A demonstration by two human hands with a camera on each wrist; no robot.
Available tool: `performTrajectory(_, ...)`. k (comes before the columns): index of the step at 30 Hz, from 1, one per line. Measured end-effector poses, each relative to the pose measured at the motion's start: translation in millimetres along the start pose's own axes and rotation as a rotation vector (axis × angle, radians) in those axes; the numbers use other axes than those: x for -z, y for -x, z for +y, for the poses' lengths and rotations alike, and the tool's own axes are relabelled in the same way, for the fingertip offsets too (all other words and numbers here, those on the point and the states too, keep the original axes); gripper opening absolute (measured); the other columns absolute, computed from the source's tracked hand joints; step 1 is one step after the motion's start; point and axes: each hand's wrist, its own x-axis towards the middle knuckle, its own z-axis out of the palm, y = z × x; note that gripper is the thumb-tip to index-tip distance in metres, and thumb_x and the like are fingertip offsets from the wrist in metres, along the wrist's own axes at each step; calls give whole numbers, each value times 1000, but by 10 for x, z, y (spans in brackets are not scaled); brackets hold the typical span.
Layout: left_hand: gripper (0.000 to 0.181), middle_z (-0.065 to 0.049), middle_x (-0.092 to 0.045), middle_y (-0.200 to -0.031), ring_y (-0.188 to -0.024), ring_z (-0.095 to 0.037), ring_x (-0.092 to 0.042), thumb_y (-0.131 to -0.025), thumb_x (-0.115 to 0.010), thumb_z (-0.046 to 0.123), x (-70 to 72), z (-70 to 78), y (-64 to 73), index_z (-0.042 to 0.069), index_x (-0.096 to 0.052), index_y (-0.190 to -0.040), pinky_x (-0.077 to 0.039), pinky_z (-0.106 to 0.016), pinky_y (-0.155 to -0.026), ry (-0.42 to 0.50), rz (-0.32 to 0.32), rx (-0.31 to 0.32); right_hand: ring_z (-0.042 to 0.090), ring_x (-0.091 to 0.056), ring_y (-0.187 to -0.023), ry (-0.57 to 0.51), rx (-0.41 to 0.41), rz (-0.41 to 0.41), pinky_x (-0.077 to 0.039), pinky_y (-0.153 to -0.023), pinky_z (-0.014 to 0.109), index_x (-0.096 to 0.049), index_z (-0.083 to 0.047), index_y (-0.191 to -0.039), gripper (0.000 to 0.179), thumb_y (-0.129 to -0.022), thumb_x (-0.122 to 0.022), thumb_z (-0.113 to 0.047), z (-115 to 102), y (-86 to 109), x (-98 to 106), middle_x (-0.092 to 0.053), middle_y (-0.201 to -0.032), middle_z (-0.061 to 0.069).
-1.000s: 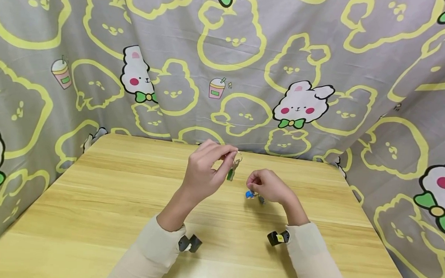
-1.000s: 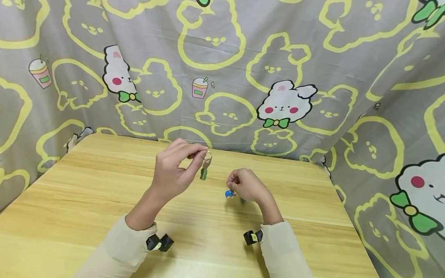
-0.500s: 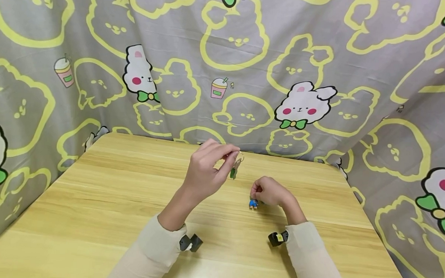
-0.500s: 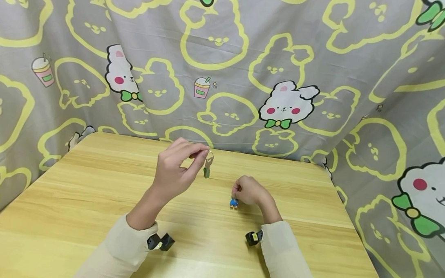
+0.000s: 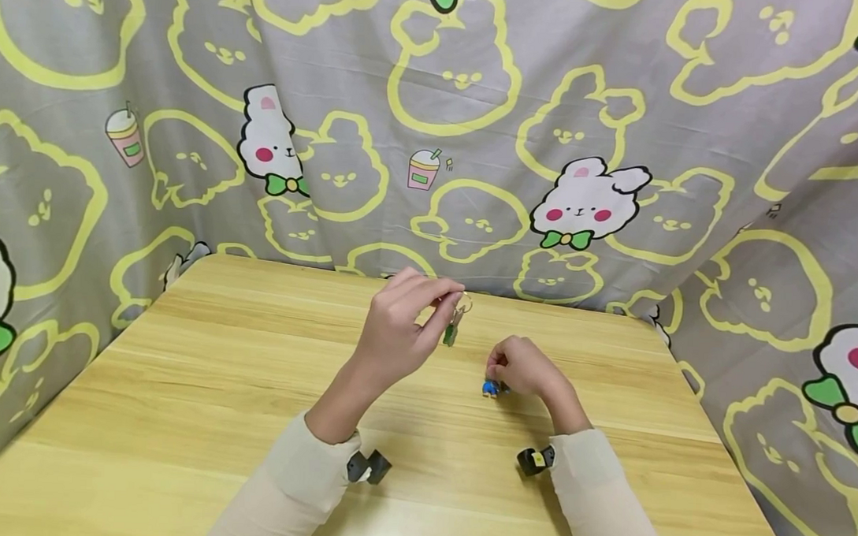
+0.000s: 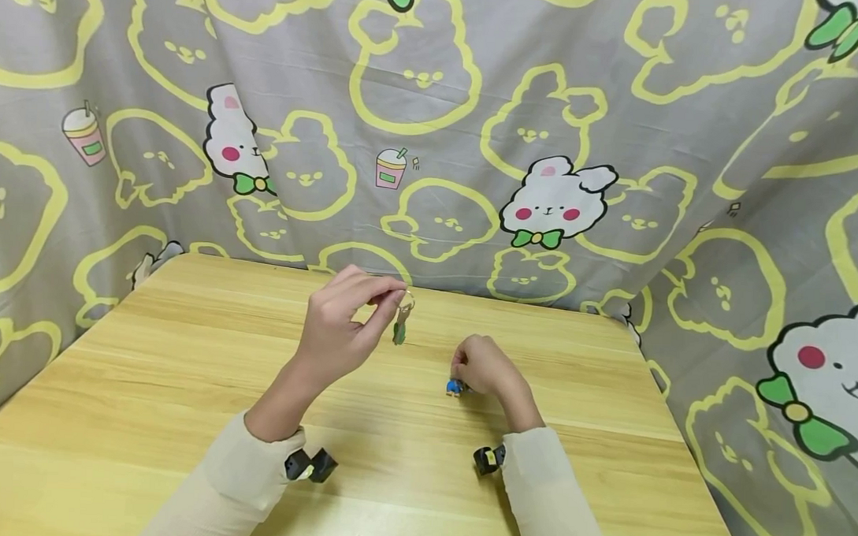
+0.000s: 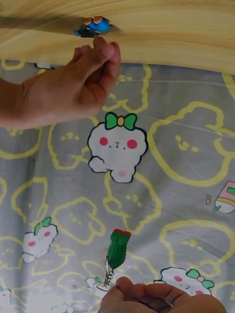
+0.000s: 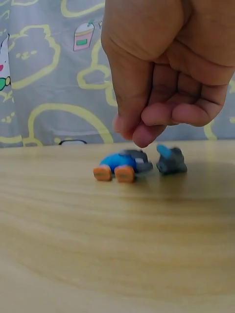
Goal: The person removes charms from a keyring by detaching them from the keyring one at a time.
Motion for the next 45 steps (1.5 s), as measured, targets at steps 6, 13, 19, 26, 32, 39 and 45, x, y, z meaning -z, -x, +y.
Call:
performTrajectory(6, 6, -7, -74, -84, -71, -18, -57, -93, -74, 2, -9, -3, 3, 0, -77, -97, -45, -30, -70, 0, -22, 6, 13, -57, -68, -26, 79, 83, -50, -66, 33, -74, -1, -91, 13, -99, -64, -4, -119, 91, 140, -68, -80, 6)
performTrajectory(13, 6, -7, -75, -89, -73, -19, -58, -93, -73, 2, -12, -3, 15, 1, -77, -98, -44, -29, -68, 10, -65, 18, 12, -57, -67, -77, 155, 218, -51, -64, 32, -73, -6, -99, 11, -102, -64, -11, -346, 239, 294, -67, -81, -2)
performTrajectory(19, 6, -5, -76, -90, -75, -18, -59, -93, -73, 4, 3, -2, 27, 3, -77, -98, -45, -28, -68, 36, -116, 47, 16, -59, -69, -170, 250, 407, -50, -62, 31, -73, -9, -108, 15, -104, -63, -18, -552, 365, 367, -68, -84, -3)
performTrajectory(26, 6, -3, -76, -88, -73, -14, -59, -95, -72, 7, -3, -24, 30, 4, -77, -97, -44, -27, -68, 105, -161, 72, 17, -63, -74, -296, 368, 557, -51, -64, 28, -74, -6, -109, 14, -103, -63, -13, -777, 523, 434, -71, -87, -3)
performTrajectory(32, 6, -1, -77, -89, -75, -12, -61, -94, -72, 6, -7, -29, 29, 6, -78, -97, -44, -27, -69, 156, -184, 68, 16, -59, -74, -387, 413, 555, -50, -64, 28, -74, -5, -105, 12, -102, -63, -9, -908, 607, 451, -69, -85, -2)
performTrajectory(39, 11, -2, -76, -92, -86, -16, -65, -87, -78, 0, -15, -27, 37, 7, -80, -94, -46, -29, -75, 239, -182, 51, 20, -61, -80, -589, 476, 404, -53, -72, 27, -75, -1, -104, 17, -104, -59, -5, -904, 575, 400, -70, -95, 3)
performTrajectory(45, 9, -3, -74, -91, -85, -18, -61, -89, -76, 2, -21, -45, 25, 9, -82, -91, -43, -32, -73, 318, -176, 7, 20, -65, -97, -853, 585, 181, -56, -87, 34, -72, 0, -105, 18, -105, -55, -3, -819, 553, 390, -69, -105, 3)
